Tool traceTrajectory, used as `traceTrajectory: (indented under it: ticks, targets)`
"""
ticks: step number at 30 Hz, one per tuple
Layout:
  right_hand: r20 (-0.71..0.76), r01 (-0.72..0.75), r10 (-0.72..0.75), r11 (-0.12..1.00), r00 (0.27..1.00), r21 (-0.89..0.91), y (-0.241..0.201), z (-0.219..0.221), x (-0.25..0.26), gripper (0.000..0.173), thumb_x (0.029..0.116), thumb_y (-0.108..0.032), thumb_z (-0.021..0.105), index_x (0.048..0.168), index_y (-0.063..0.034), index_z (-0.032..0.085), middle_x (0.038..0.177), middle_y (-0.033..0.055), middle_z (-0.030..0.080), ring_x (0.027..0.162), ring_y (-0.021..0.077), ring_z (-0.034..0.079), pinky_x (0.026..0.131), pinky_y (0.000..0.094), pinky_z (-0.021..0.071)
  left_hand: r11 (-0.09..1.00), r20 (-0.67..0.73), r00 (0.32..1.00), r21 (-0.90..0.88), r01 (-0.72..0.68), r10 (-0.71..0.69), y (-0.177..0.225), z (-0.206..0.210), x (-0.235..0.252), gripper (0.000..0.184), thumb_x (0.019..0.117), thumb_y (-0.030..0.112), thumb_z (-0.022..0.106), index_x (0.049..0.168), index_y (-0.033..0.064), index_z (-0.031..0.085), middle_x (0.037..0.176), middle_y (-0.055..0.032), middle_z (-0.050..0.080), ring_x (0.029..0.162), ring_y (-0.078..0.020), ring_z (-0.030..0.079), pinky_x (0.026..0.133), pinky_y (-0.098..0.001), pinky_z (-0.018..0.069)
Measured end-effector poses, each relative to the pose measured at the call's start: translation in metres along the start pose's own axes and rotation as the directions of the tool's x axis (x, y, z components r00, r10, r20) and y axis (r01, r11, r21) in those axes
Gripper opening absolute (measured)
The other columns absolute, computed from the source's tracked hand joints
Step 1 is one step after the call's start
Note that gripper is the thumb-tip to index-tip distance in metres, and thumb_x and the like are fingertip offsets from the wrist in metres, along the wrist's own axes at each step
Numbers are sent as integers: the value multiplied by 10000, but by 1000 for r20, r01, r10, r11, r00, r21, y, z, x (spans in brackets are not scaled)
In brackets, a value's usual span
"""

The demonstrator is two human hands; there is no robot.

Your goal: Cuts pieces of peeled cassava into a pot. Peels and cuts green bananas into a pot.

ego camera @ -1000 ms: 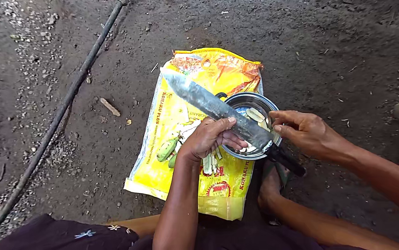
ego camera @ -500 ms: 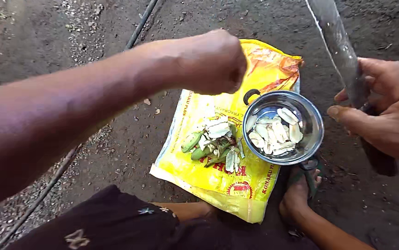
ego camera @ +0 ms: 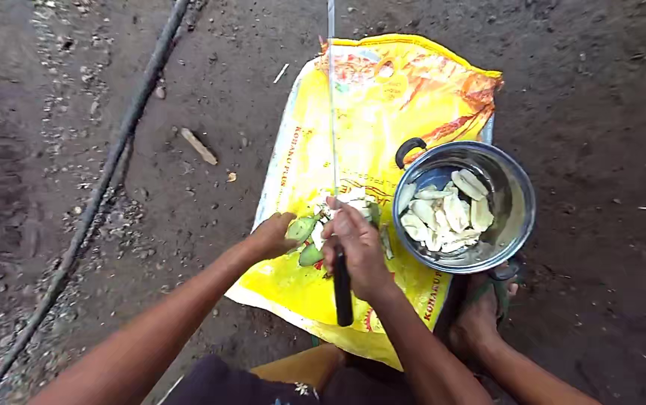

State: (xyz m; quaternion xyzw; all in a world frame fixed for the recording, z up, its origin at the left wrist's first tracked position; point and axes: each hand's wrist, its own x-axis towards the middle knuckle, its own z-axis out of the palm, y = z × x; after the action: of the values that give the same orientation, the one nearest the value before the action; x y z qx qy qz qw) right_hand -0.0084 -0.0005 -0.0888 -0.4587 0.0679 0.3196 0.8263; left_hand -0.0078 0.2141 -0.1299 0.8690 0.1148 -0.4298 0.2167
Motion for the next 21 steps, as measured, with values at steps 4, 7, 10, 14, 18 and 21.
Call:
traceTrajectory:
  ticks: [4, 7, 10, 14, 18, 21]
  targets:
    - [-7, -115, 116, 989, 993, 98, 3, 11, 7, 380, 1085, -162, 435, 1422, 6, 489, 749, 29, 544, 499, 64, 505, 494, 206, 498, 999, -68, 997, -44, 19, -22, -2, 20, 0, 596, 948, 142, 718, 1429, -89, 452, 1310, -355, 526, 1190, -505, 560, 1017, -621, 443]
    - [20, -87, 84, 981, 996, 175, 0, 23, 7, 398, 1103, -214, 376, 1440, -17, 456, 741, 25, 542, 500, 69, 505, 490, 210, 496, 998, -149, 988, -63, 20, -29, -10, 36, 3, 639, 917, 168, 743, 1402, -131, 454, 1298, -386, 531, 1234, -547, 518, 1035, -666, 408]
    - [27, -58, 53, 969, 998, 241, -2, 32, 1, 375, 1098, -202, 377, 1406, -8, 463, 713, 9, 530, 496, 66, 516, 488, 211, 505, 997, -99, 993, 25, 74, -71, -7, 36, -4, 651, 923, 228, 728, 1408, -114, 461, 1342, -371, 523, 1294, -543, 479, 1032, -706, 367]
    - [12, -31, 29, 989, 1000, 141, 0, 25, -9, 329, 1070, -137, 437, 1322, 52, 529, 755, 22, 581, 564, 61, 558, 539, 201, 516, 997, -139, 987, 7, 82, -80, -22, 36, -7, 689, 810, 264, 796, 1309, -125, 522, 1284, -354, 544, 1207, -498, 552, 1005, -647, 436]
    - [41, 7, -3, 995, 999, -96, 2, 11, -13, 344, 1042, -150, 509, 1287, 83, 570, 880, 51, 665, 590, 25, 542, 555, 186, 484, 931, -119, 972, -332, 152, -201, -8, 5, -29, 581, 909, 128, 745, 1362, -108, 469, 1301, -326, 529, 1160, -428, 571, 989, -571, 463]
    - [77, 35, -19, 976, 997, -216, 2, 10, -14, 365, 1027, -205, 548, 1269, 62, 604, 881, 23, 659, 601, 18, 540, 565, 192, 491, 773, -96, 979, -630, 79, -178, 1, -11, -45, 414, 975, 50, 584, 1360, -25, 450, 1069, -150, 602, 881, -173, 618, 806, -349, 535]
